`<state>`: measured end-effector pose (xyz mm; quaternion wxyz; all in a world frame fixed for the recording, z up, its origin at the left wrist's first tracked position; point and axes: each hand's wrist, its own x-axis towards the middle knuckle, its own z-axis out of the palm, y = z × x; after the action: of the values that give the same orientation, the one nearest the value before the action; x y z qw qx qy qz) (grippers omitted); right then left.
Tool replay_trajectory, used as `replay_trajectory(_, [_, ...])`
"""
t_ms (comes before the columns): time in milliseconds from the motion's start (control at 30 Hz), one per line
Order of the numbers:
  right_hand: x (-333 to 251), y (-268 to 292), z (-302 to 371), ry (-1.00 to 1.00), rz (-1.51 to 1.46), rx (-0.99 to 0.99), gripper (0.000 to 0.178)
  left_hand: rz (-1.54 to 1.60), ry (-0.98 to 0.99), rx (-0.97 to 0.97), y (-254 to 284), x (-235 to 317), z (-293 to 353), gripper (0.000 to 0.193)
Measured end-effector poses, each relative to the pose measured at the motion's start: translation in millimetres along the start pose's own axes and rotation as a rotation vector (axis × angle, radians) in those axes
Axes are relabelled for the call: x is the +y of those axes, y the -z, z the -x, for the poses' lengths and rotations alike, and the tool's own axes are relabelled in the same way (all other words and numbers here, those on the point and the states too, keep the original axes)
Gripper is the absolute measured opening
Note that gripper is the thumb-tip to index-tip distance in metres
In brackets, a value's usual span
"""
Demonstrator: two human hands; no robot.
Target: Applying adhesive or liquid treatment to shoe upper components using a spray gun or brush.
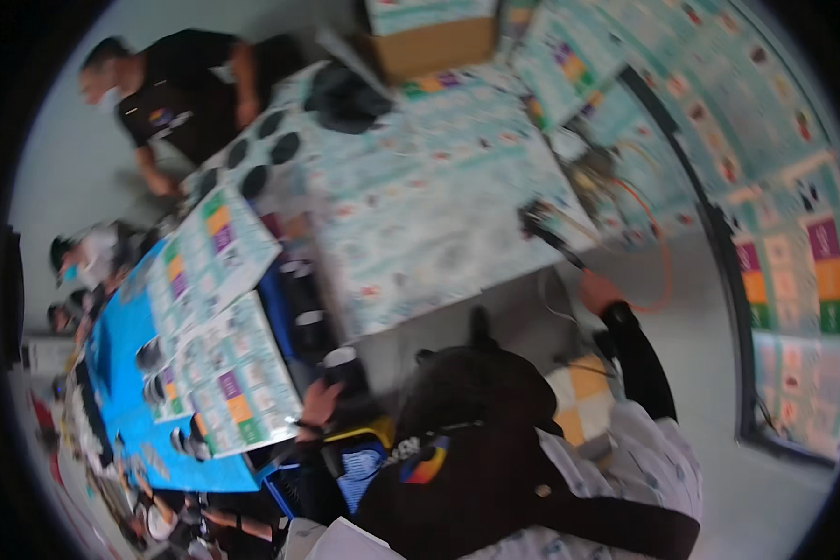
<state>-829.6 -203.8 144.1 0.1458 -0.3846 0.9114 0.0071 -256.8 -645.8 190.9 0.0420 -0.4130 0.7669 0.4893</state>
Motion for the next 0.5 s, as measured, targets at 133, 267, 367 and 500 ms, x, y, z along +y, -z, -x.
replay_trajectory(133, [-20, -2, -30, -0.026, -0.073, -0.07, 0.039, -0.203, 0.074, 0.139, 14, 48, 52, 0.03])
replay_trajectory(267, [-27, -1, -84, -0.105, -0.205, -0.062, 0.063, -0.356, -0.084, 0.307, -19, 62, -5, 0.026])
replay_trajectory(367, [-30, -12, -134, -0.038, -0.128, 0.116, 0.072, -0.292, -0.104, 0.496, -48, 124, -55, 0.028])
replay_trajectory(500, [-48, -15, -185, -0.052, -0.095, 0.046, 0.076, -0.245, 0.026, 0.395, -111, 139, -147, 0.035])
